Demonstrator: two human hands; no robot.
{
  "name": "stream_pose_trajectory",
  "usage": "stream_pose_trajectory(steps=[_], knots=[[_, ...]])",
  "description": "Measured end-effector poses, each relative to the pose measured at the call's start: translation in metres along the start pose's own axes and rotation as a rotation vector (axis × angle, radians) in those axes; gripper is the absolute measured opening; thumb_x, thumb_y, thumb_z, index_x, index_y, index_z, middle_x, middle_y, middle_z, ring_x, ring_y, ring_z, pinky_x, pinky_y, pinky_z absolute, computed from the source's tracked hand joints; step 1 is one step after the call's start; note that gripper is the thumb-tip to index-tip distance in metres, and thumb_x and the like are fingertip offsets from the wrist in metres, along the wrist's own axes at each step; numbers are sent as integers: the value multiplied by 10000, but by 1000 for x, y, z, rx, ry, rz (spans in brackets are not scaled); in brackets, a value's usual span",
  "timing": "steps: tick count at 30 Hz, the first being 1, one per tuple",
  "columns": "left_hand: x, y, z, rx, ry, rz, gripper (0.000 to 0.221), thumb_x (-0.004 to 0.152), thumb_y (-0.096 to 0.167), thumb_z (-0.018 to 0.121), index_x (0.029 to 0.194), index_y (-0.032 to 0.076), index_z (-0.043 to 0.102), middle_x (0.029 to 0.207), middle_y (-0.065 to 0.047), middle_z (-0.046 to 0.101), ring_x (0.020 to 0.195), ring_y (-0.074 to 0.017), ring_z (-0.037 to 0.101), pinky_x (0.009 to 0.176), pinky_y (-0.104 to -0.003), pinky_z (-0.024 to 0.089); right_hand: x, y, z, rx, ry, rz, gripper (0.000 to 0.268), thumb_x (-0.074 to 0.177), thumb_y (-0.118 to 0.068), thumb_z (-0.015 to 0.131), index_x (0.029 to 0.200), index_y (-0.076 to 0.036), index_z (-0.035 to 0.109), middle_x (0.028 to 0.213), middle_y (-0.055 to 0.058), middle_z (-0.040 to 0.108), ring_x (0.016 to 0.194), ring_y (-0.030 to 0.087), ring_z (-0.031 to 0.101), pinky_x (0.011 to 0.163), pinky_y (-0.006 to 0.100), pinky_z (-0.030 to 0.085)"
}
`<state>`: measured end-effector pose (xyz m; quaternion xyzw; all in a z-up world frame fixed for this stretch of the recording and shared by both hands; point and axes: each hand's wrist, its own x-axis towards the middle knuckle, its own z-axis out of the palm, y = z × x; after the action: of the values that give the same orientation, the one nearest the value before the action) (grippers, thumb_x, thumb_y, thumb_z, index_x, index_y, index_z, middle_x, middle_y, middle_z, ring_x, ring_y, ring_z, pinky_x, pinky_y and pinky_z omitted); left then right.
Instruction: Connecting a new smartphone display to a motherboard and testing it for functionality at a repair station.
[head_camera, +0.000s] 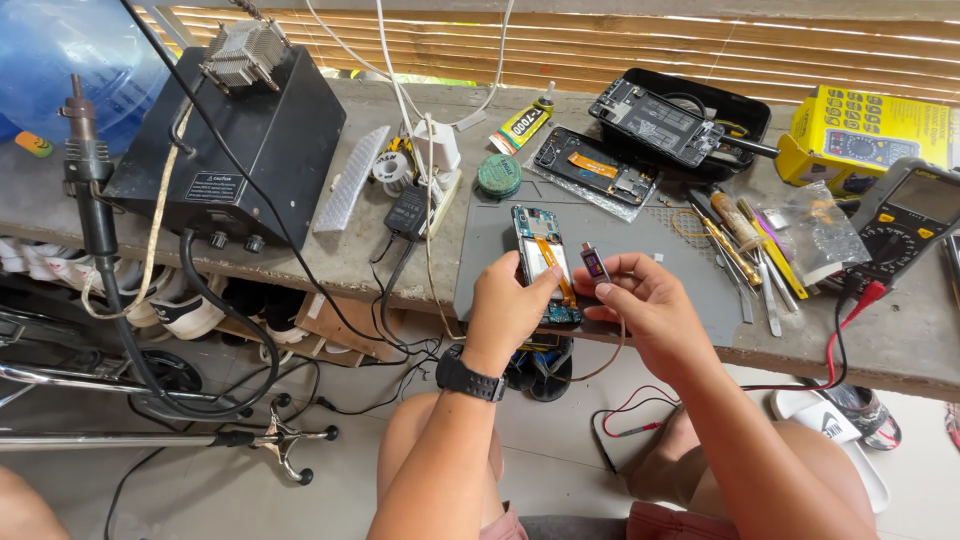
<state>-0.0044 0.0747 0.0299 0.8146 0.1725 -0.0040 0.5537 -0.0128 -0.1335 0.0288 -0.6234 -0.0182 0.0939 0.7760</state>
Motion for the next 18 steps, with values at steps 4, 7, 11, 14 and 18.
stream_pose_trajectory(steps=[4, 7, 11, 14, 18], knots=[[-11, 15, 1, -181, -1, -41, 588, 942, 356, 881, 1438, 49, 806, 1224, -187, 887, 1103, -296, 877, 861, -437, 699, -2, -1, -10, 74, 5, -20, 317, 1046, -13, 729, 1347, 59, 662, 1227, 257, 830, 1094, 279, 841, 837, 370, 722], [-16, 28, 2, -614, -74, -45, 526, 1039, 151, 752, 1533, -23, 702, 1350, -333, 808, 1191, -404, 827, 965, -548, 691, 2, 6, -31, 109, 10, -74, 325, 1058, -25, 729, 1363, 53, 643, 1168, 263, 822, 1020, 293, 852, 793, 368, 731], [-17, 34, 1, -1190, -202, -42, 514, 1037, 42, 688, 1544, 80, 614, 1485, -311, 725, 1295, -463, 740, 1055, -638, 634, 1, 2, -56, 113, 15, -156, 342, 1066, -27, 749, 1386, 51, 658, 1139, 263, 809, 948, 274, 851, 723, 324, 723], [-8, 29, 3, -1382, -346, -13, 457, 1079, 45, 598, 1524, 148, 611, 1573, -358, 690, 1326, -595, 727, 1031, -726, 636, -4, -10, -64, 83, 32, -199, 388, 1070, -25, 749, 1432, 76, 653, 1126, 276, 804, 908, 266, 845, 703, 313, 713], [-1, 26, 11, -1527, -470, -25, 701, 1140, 542, 508, 1716, 141, 497, 1646, -346, 623, 1368, -584, 698, 1072, -715, 625, -13, -26, -75, -97, 87, -247, 429, 1079, 4, 733, 1493, 58, 636, 1112, 279, 797, 884, 270, 818, 739, 335, 686]])
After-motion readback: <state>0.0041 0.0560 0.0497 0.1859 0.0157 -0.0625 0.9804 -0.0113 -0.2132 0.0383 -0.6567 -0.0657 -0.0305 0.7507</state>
